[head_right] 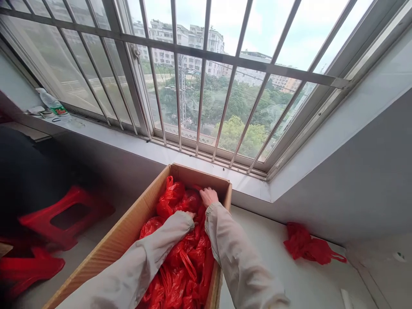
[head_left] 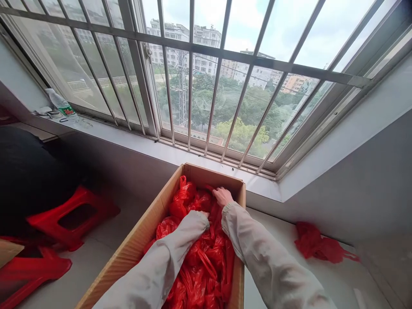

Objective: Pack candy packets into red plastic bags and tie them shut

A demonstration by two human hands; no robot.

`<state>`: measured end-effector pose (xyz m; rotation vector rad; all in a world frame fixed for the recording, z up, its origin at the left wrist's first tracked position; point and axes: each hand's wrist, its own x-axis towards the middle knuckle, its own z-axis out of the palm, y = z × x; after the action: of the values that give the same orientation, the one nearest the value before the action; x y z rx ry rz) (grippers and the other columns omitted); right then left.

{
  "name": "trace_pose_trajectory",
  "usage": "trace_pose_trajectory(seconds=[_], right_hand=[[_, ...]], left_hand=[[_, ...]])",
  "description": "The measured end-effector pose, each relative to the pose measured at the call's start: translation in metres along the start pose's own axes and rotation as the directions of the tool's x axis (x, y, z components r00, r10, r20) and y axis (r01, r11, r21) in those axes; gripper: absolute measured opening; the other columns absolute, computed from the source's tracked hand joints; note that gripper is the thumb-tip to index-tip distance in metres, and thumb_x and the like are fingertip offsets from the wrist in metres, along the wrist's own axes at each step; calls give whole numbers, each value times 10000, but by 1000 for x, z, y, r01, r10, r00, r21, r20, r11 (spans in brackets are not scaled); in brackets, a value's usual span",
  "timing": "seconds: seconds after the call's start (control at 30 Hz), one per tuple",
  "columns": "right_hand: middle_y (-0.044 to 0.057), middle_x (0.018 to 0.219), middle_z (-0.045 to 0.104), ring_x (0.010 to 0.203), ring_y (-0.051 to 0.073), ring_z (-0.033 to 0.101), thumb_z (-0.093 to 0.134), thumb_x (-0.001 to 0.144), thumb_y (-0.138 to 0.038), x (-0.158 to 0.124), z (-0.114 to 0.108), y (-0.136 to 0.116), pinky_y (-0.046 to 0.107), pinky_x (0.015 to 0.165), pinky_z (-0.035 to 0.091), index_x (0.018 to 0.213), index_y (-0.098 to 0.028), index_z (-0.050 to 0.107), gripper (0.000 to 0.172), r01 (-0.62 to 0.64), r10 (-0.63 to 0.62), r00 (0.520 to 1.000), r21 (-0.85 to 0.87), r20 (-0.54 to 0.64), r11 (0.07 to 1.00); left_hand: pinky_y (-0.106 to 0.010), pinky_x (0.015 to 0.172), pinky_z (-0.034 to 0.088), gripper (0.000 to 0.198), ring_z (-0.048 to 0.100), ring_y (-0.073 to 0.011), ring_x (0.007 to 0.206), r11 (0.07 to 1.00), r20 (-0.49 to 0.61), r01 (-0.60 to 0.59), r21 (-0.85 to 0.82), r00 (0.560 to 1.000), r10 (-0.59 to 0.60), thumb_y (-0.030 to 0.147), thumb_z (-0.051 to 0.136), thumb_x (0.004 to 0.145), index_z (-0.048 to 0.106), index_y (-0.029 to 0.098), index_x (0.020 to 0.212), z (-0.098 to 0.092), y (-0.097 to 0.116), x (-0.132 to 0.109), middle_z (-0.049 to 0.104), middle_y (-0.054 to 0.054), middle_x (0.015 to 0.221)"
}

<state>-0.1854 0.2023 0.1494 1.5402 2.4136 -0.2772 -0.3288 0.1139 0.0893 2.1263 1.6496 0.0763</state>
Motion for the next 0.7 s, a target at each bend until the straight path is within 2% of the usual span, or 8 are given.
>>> trace_pose_trajectory(seconds=[0.07, 0.2, 0.3, 0.37, 0.43, 0.53, 0.6, 0.7], right_hand=[[103, 1317, 542, 1147, 245, 566, 563, 949, -316, -1, -2, 3, 469, 950, 500, 1280, -181, 537, 358, -92, 93, 995, 18, -32, 996], [90, 1203, 609, 1031, 208, 622, 579, 943, -322, 1, 0, 7, 413, 873, 542, 1198, -162, 587, 302, -211, 204, 975, 73, 89, 975], [85, 1191, 616, 1026, 203, 625, 590, 936, -320, 2, 1, 8, 403, 874, 541, 1170, -162, 602, 282, -238, 221, 965, 119, 141, 964], [85, 1194, 615, 1032, 204, 623, 592, 935, -320, 3, -2, 10, 402, 875, 540, 1170, -165, 603, 282, -263, 241, 958, 148, 153, 953], [85, 1194, 615, 1035, 205, 622, 594, 934, -321, 4, -5, 14, 399, 872, 541, 1172, -165, 602, 285, -295, 268, 949, 172, 165, 940], [83, 1179, 620, 1025, 206, 626, 601, 929, -323, 6, -8, 18, 397, 860, 545, 1168, -157, 602, 291, -335, 301, 935, 193, 185, 922], [81, 1167, 624, 1017, 204, 629, 607, 925, -323, 7, -8, 19, 396, 854, 547, 1161, -151, 604, 291, -347, 311, 930, 193, 195, 918], [83, 1176, 622, 1021, 204, 627, 606, 926, -320, 6, -4, 18, 395, 856, 547, 1161, -154, 605, 288, -354, 323, 927, 167, 189, 920]], left_hand=[[-510, 1006, 424, 317, 571, -254, 1123, 996, -22, 52, 70, 998, -50, 398, 571, 927, 625, 147, 1112, -5, 7, 9, 625, -94, 1174], [-573, 1080, 349, 406, 407, -313, 1326, 969, -100, 191, 156, 979, -177, 334, 576, 930, 523, 198, 1308, -12, 5, 30, 428, -111, 1456], [-571, 1049, 398, 397, 458, -311, 1289, 939, -68, 299, 172, 954, -292, 298, 606, 915, 540, 185, 1291, -9, -9, 28, 461, -115, 1429], [-554, 1025, 429, 383, 499, -299, 1249, 929, -53, 329, 167, 944, -325, 299, 606, 917, 552, 173, 1274, -6, -16, 22, 503, -116, 1386], [-556, 1047, 400, 413, 460, -308, 1286, 937, -82, 313, 155, 949, -303, 309, 591, 923, 524, 173, 1308, -6, -16, 16, 469, -123, 1420], [-531, 1089, 337, 414, 371, -303, 1351, 968, -149, 210, 135, 970, -190, 350, 540, 945, 506, 187, 1325, -8, -2, 14, 417, -114, 1461], [-510, 1077, 350, 386, 407, -284, 1319, 983, -159, 131, 125, 981, -111, 396, 534, 943, 546, 190, 1269, -8, 14, 18, 489, -100, 1389], [-495, 985, 447, 349, 536, -265, 1176, 988, -123, 102, 113, 989, -88, 410, 582, 918, 600, 160, 1162, 2, 38, 29, 599, -93, 1215]])
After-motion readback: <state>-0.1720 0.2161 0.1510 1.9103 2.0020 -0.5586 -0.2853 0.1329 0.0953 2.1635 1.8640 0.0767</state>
